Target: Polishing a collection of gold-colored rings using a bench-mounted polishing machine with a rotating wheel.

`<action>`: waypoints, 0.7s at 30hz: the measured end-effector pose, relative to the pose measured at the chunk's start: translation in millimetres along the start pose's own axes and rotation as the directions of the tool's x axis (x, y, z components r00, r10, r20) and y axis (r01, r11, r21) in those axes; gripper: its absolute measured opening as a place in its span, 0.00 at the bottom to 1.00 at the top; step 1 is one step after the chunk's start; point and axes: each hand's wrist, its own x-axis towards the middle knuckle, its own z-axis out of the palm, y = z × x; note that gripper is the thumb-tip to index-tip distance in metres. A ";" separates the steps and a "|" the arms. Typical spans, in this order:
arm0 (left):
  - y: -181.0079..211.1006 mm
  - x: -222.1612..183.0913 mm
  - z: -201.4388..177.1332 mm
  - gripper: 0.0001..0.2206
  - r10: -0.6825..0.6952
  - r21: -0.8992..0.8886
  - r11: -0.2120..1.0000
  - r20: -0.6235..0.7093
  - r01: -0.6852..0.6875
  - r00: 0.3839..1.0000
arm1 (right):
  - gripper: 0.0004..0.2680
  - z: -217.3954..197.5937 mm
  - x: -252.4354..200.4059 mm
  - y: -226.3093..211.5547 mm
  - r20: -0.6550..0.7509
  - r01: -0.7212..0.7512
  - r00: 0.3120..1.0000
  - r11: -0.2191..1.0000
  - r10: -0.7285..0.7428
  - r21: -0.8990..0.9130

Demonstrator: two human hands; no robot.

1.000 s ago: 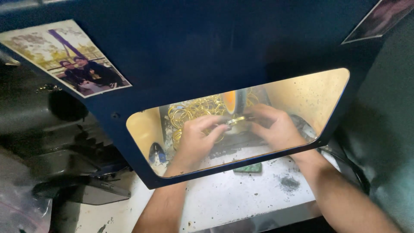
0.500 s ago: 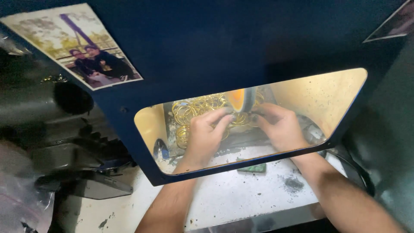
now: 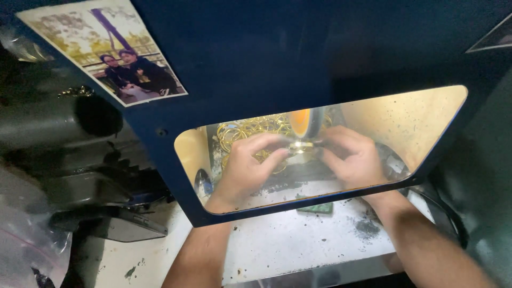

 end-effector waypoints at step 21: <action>-32.5 -5.3 29.8 0.06 -0.033 0.059 0.997 -0.156 0.043 0.987 | 0.07 14.2 -2.5 5.3 0.031 -0.272 0.962 0.957 0.270 0.104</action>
